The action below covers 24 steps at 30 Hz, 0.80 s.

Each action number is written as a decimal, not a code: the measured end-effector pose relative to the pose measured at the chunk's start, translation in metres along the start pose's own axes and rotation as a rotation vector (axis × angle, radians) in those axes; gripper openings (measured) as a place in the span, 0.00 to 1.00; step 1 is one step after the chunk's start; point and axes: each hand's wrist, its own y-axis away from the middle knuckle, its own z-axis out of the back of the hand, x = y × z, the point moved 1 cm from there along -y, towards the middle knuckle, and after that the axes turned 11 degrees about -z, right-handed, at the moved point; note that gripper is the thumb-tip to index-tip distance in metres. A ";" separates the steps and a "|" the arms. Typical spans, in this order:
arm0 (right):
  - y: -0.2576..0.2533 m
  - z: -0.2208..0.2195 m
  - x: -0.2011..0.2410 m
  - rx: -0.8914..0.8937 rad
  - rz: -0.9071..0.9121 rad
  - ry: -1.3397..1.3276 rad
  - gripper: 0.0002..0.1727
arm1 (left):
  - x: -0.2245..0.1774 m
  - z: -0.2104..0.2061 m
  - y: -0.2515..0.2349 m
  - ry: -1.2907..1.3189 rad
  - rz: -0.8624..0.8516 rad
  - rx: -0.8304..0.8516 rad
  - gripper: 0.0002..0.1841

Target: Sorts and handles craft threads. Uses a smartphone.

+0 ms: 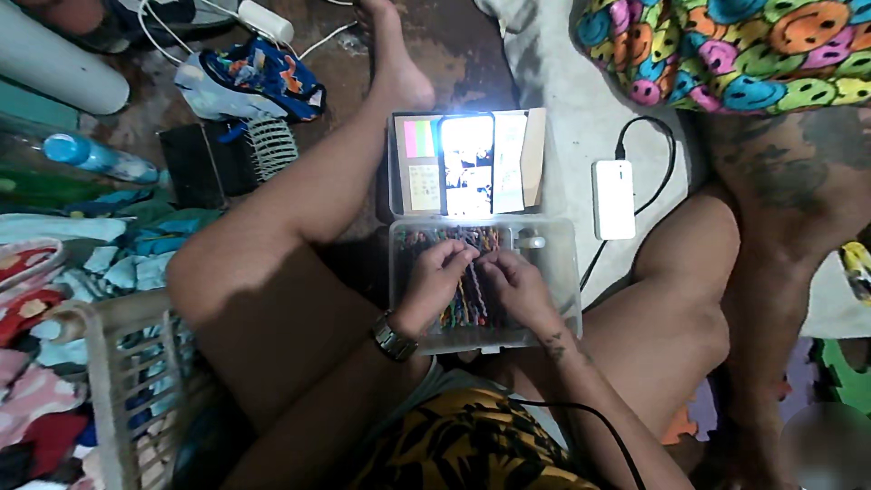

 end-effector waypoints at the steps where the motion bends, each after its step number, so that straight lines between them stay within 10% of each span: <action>1: -0.001 -0.001 0.002 -0.019 0.004 0.131 0.15 | -0.001 0.000 0.000 -0.002 0.004 0.005 0.09; 16: -0.003 -0.023 0.014 0.143 -0.253 0.578 0.18 | -0.008 -0.005 0.005 0.037 0.099 0.056 0.11; 24: -0.004 -0.005 0.013 0.015 -0.167 0.321 0.14 | -0.008 -0.003 0.005 0.012 0.089 0.038 0.11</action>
